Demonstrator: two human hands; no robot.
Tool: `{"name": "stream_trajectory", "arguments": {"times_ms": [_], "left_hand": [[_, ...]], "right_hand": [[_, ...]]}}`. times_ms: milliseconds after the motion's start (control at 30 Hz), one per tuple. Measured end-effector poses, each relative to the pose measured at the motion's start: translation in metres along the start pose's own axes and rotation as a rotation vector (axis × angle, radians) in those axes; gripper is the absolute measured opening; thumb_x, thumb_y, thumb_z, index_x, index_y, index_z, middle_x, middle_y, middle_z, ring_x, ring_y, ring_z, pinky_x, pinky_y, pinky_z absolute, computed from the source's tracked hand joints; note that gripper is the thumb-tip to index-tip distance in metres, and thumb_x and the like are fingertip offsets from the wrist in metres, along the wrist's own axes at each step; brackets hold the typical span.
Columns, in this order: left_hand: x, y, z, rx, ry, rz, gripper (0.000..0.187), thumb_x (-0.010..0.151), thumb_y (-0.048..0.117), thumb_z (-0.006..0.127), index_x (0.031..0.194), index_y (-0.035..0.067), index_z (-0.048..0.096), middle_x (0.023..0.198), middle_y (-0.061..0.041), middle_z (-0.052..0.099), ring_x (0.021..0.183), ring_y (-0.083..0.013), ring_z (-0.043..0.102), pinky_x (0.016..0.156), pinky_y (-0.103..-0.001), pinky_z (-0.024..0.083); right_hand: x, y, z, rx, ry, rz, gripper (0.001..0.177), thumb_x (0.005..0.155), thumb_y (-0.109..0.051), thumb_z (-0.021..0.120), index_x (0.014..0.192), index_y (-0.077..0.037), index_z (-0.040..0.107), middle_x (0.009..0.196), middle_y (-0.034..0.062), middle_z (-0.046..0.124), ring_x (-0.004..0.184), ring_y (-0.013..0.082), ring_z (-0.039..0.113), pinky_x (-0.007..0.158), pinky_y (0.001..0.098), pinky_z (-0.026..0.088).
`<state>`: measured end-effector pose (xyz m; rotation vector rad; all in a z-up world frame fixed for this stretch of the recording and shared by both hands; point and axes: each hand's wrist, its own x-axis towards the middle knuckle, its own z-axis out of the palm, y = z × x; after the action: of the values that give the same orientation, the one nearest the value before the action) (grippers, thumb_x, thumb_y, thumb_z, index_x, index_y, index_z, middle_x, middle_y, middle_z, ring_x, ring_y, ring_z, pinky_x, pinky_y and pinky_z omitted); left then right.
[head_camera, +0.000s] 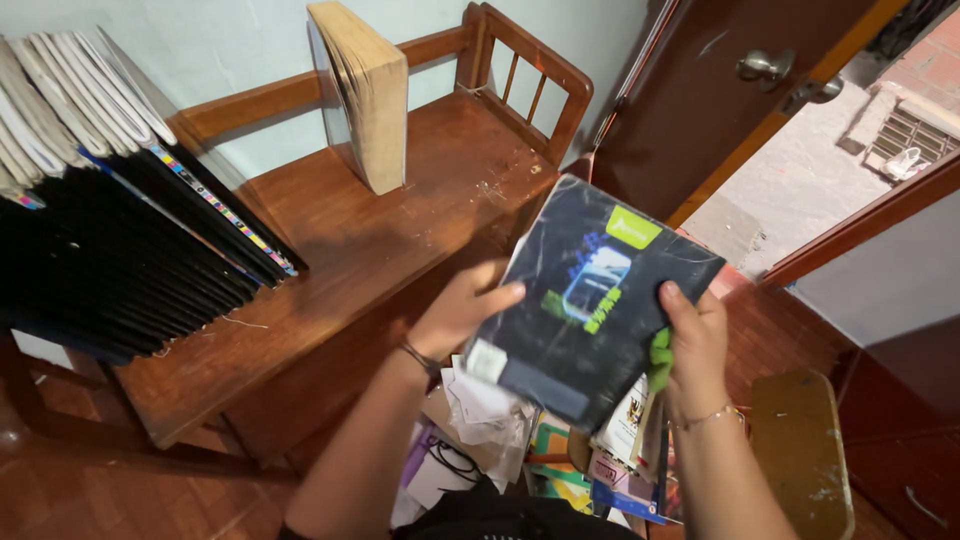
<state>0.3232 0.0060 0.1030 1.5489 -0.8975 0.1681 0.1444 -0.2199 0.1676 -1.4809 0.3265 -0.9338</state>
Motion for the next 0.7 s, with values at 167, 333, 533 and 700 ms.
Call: {"name": "stream_trajectory", "arguments": {"times_ms": [167,333,533,700], "left_hand": [[-0.012,0.011,0.004,-1.137,-0.636,-0.601,0.062,0.093,0.012,0.068,0.149,-0.004,0.044,0.134,-0.013,0.063,0.118,-0.0197,0.065,0.101,-0.037,0.054],[-0.021,0.027,0.016,-1.316,-0.456,-0.629,0.062,0.089,-0.003,0.058,0.149,-0.001,0.041,0.133,-0.016,0.063,0.117,-0.0243,0.066,0.101,-0.04,0.055],[-0.025,0.035,0.026,-1.433,-0.37,-0.625,0.064,0.091,-0.002,0.056,0.153,0.001,0.039,0.135,-0.017,0.062,0.118,-0.0262,0.065,0.101,-0.043,0.054],[-0.023,0.041,0.027,-1.465,-0.338,-0.571,0.062,0.097,0.008,0.057,0.155,0.013,0.036,0.139,-0.01,0.059,0.121,-0.0236,0.064,0.102,-0.042,0.054]], "right_hand": [[0.004,0.025,-0.006,0.104,-0.041,0.268,0.018,0.103,-0.017,0.072,0.115,-0.003,0.073,0.092,0.0065,0.073,0.062,0.0151,0.056,0.052,0.0299,0.038],[0.0,-0.016,0.013,-0.275,0.072,-0.158,0.019,0.108,-0.011,0.066,0.12,0.003,0.066,0.108,0.0077,0.068,0.09,0.0145,0.061,0.081,0.0286,0.051],[-0.014,-0.059,0.055,-0.84,-0.166,-0.686,0.079,0.076,0.009,0.054,0.154,0.005,0.038,0.155,0.0232,0.038,0.144,0.0409,0.035,0.122,0.0517,0.031],[-0.023,-0.062,0.084,-0.951,-0.399,-0.696,0.089,0.069,0.01,0.054,0.155,0.003,0.032,0.164,0.0265,0.03,0.156,0.0469,0.022,0.13,0.0535,0.02]]}}
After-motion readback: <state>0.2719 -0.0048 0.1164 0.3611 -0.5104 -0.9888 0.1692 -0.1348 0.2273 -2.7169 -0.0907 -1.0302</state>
